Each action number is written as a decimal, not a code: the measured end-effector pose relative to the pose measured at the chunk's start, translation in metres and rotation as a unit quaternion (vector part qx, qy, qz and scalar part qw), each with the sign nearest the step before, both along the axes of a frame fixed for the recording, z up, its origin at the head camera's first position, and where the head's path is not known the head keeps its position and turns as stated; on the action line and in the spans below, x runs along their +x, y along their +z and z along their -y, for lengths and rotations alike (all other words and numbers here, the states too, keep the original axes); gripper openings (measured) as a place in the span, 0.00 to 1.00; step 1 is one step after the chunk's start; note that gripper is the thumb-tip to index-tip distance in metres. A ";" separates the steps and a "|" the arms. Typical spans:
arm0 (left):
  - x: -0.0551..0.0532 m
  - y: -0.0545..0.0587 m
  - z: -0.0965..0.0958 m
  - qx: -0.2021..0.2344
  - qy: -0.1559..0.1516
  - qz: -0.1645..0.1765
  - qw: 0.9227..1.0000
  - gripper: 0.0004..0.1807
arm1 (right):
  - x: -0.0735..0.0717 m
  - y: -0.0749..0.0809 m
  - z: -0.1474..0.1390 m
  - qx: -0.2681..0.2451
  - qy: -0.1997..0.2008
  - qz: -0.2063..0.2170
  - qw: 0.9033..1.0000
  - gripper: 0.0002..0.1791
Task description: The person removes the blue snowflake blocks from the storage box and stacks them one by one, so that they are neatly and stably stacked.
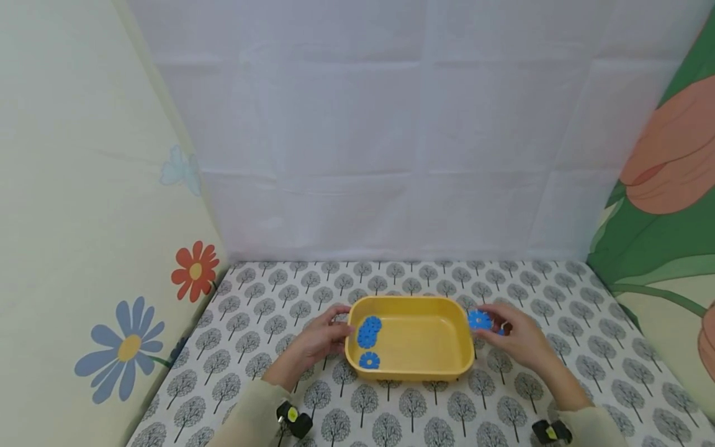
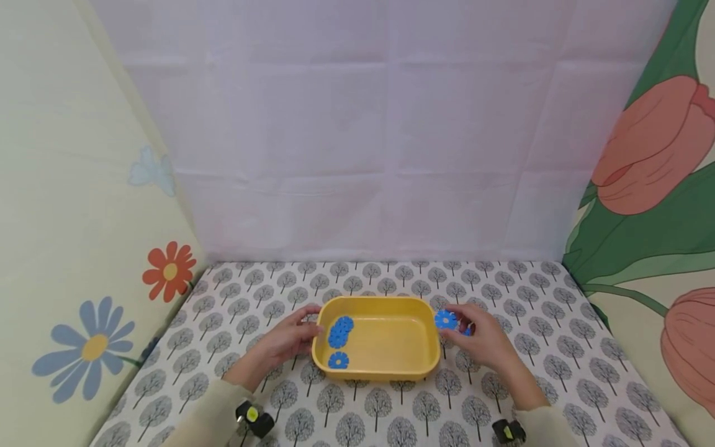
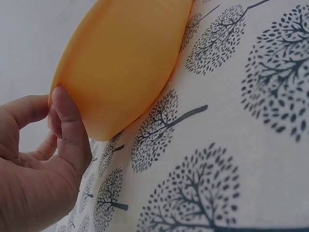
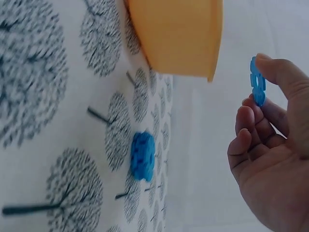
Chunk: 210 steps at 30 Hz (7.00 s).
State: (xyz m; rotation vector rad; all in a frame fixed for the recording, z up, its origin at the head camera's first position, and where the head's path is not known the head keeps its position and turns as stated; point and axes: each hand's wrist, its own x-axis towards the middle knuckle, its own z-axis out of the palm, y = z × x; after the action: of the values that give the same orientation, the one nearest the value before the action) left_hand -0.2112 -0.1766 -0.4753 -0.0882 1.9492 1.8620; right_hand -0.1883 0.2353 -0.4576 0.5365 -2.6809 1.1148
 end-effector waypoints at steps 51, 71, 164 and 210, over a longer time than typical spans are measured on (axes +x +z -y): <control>0.003 0.003 -0.001 0.002 -0.006 -0.005 1.000 0.30 | -0.017 -0.041 -0.046 0.097 -0.065 0.168 0.979 0.29; 0.002 0.002 -0.001 0.002 -0.002 -0.006 1.000 0.29 | -0.021 -0.036 -0.044 0.070 -0.070 0.169 0.981 0.31; 0.003 0.006 -0.001 -0.004 -0.017 0.000 1.000 0.32 | -0.040 -0.022 0.205 0.139 0.130 0.181 0.965 0.24; 0.002 0.007 -0.002 -0.006 -0.012 0.002 1.000 0.30 | -0.039 -0.020 0.211 0.150 0.149 0.163 0.964 0.23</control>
State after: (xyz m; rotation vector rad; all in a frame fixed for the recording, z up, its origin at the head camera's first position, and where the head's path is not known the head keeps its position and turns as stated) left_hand -0.2094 -0.1748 -0.4688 -0.0736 1.9506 1.8333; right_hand -0.2270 0.0243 -0.4771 0.9060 -3.1653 0.9323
